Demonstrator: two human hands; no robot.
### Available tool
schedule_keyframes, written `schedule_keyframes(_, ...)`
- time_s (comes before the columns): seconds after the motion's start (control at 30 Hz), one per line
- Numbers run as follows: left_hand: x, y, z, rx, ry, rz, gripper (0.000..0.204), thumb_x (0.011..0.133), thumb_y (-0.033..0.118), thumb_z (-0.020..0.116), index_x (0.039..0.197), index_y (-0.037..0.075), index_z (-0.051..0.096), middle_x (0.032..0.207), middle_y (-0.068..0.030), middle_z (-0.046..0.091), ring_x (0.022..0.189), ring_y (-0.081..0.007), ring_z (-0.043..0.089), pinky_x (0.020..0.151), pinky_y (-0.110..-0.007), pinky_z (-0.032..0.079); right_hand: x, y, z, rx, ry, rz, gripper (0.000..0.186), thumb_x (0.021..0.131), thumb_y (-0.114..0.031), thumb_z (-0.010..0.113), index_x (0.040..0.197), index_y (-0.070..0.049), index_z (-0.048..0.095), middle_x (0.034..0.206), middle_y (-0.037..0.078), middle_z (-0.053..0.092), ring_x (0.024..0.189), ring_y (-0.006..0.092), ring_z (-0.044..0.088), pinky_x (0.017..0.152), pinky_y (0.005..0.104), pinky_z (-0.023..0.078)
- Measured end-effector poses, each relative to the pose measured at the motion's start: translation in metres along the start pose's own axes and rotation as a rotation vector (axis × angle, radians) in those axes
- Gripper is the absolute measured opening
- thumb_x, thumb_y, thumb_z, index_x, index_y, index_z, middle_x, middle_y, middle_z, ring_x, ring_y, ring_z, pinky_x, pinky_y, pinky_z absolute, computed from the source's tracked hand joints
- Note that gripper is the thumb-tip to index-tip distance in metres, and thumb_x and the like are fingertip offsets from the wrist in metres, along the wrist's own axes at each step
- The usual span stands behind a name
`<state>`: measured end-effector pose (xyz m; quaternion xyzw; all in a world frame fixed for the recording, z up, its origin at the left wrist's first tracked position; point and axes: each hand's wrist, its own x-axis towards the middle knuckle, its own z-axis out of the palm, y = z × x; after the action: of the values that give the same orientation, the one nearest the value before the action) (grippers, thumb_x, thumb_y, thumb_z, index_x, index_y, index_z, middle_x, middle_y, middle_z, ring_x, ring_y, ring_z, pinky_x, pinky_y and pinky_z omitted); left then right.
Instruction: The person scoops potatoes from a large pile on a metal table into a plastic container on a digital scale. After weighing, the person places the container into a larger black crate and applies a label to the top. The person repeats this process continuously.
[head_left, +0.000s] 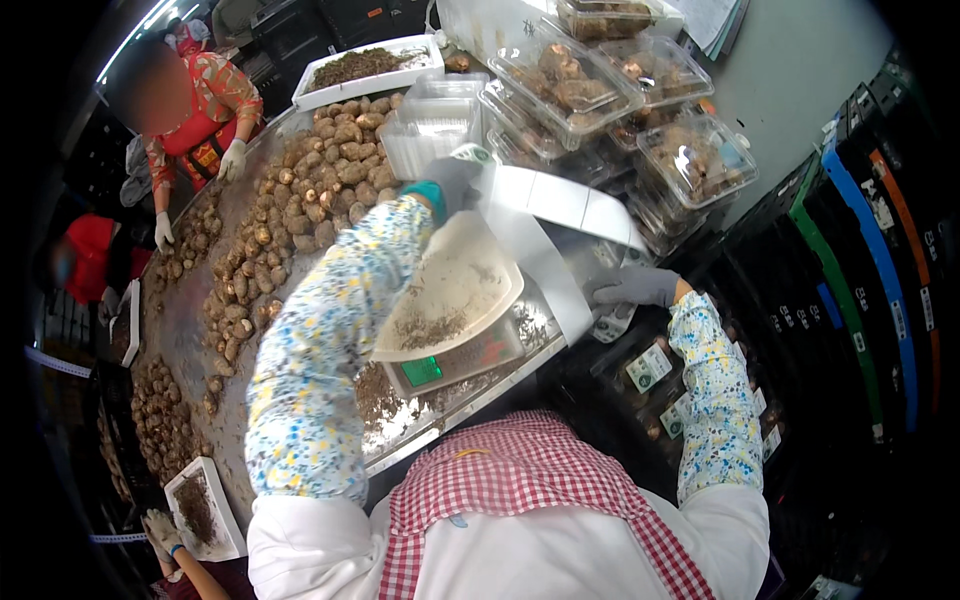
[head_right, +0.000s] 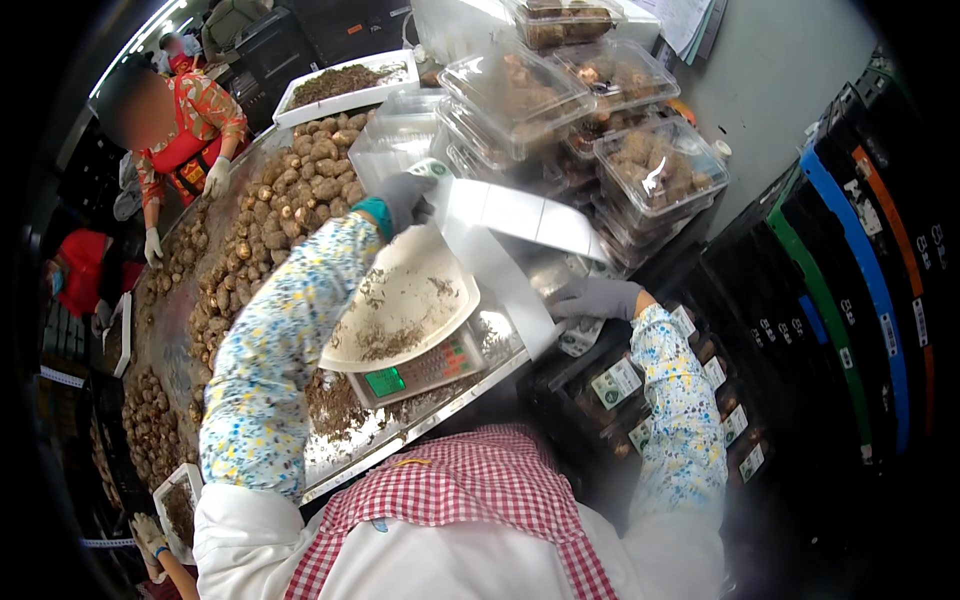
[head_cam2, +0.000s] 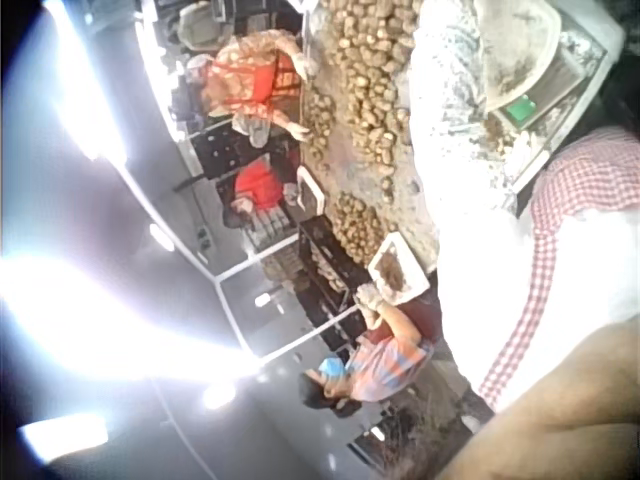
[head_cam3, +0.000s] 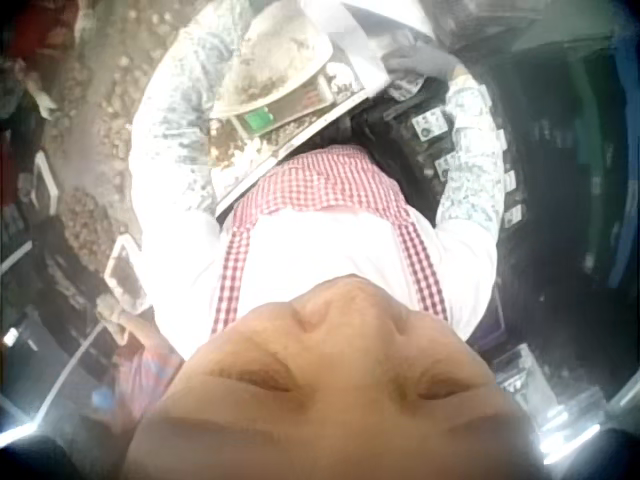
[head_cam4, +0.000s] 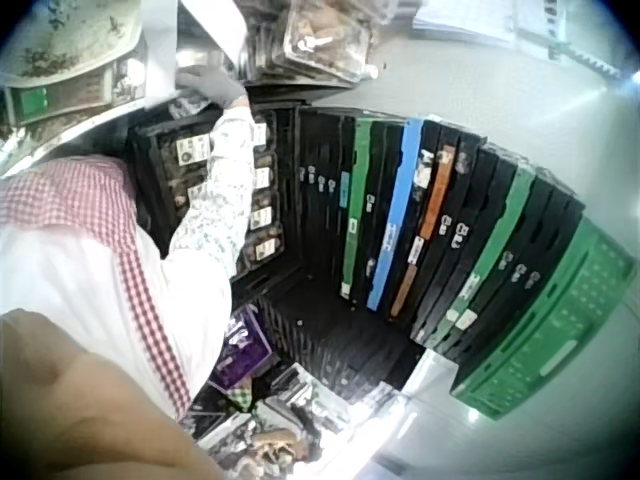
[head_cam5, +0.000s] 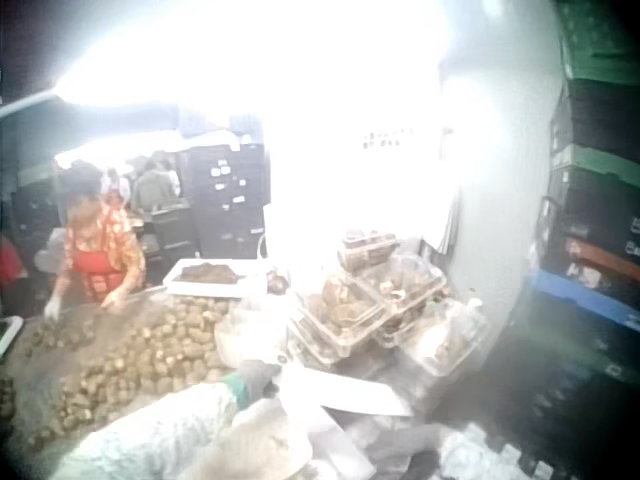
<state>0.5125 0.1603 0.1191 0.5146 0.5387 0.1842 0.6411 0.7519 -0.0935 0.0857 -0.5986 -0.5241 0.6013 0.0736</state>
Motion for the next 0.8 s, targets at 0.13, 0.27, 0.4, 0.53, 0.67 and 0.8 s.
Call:
schedule_keyframes(0.13,0.042,-0.027,0.023,0.306,-0.034,0.329,0.03,0.089,0.019,0.066,0.11,-0.003,0.062,0.088,-0.0176,0.067,0.075,-0.032,0.068,0.063,-0.04,0.056,-0.015,-0.019,0.005,0.309,-0.231,-0.139,0.044,0.098,-0.023,0.058,0.136,0.0,0.053,0.11,0.01,0.067,0.093,0.0151,0.066,0.08,0.0272,0.055)
schedule_keyframes(0.27,0.091,-0.037,0.028,0.962,0.292,0.652,0.03,0.081,0.028,0.067,0.092,0.0,0.072,0.088,-0.0205,0.071,0.086,-0.0364,0.069,0.079,-0.042,0.054,-0.028,-0.039,0.014,0.371,-0.122,-0.44,0.043,0.1,-0.018,0.057,0.138,0.001,0.05,0.119,0.012,0.064,0.1,0.0159,0.065,0.085,0.0282,0.053)
schedule_keyframes(0.4,0.13,-0.036,0.04,0.963,0.176,0.538,0.041,0.074,0.022,0.079,0.11,0.007,0.069,0.099,-0.0188,0.07,0.097,-0.035,0.068,0.087,-0.04,0.054,-0.002,-0.046,0.023,0.369,0.128,-0.603,0.047,0.097,-0.017,0.06,0.138,0.002,0.05,0.127,0.014,0.062,0.107,0.0187,0.064,0.091,0.0317,0.052)
schedule_keyframes(0.53,0.112,-0.027,0.032,0.984,0.121,0.489,0.061,0.063,0.03,0.089,0.114,0.004,0.068,0.105,-0.0203,0.069,0.102,-0.0363,0.066,0.093,-0.039,0.052,0.037,-0.053,0.032,-0.209,0.299,-0.412,0.047,0.094,-0.02,0.061,0.134,0.004,0.053,0.117,0.014,0.066,0.104,0.0183,0.066,0.086,0.0314,0.053)
schedule_keyframes(0.67,0.061,0.001,0.012,0.897,0.122,0.66,0.075,0.07,0.034,0.087,0.129,-0.002,0.058,0.121,-0.022,0.063,0.11,-0.0336,0.064,0.094,-0.039,0.052,0.032,-0.074,0.035,-0.08,0.227,0.032,0.035,0.092,-0.026,0.065,0.107,0.005,0.068,0.088,0.01,0.072,0.079,0.0129,0.069,0.063,0.0287,0.055)
schedule_keyframes(0.8,0.019,0.019,-0.038,0.042,0.09,0.367,0.058,0.085,0.029,0.073,0.13,-0.004,0.055,0.125,-0.02,0.06,0.118,-0.0341,0.059,0.094,-0.046,0.053,0.026,-0.109,0.035,0.018,0.306,-0.167,0.029,0.092,-0.03,0.064,0.093,-0.002,0.071,0.08,0.006,0.07,0.069,0.0164,0.068,0.067,0.03,0.052)
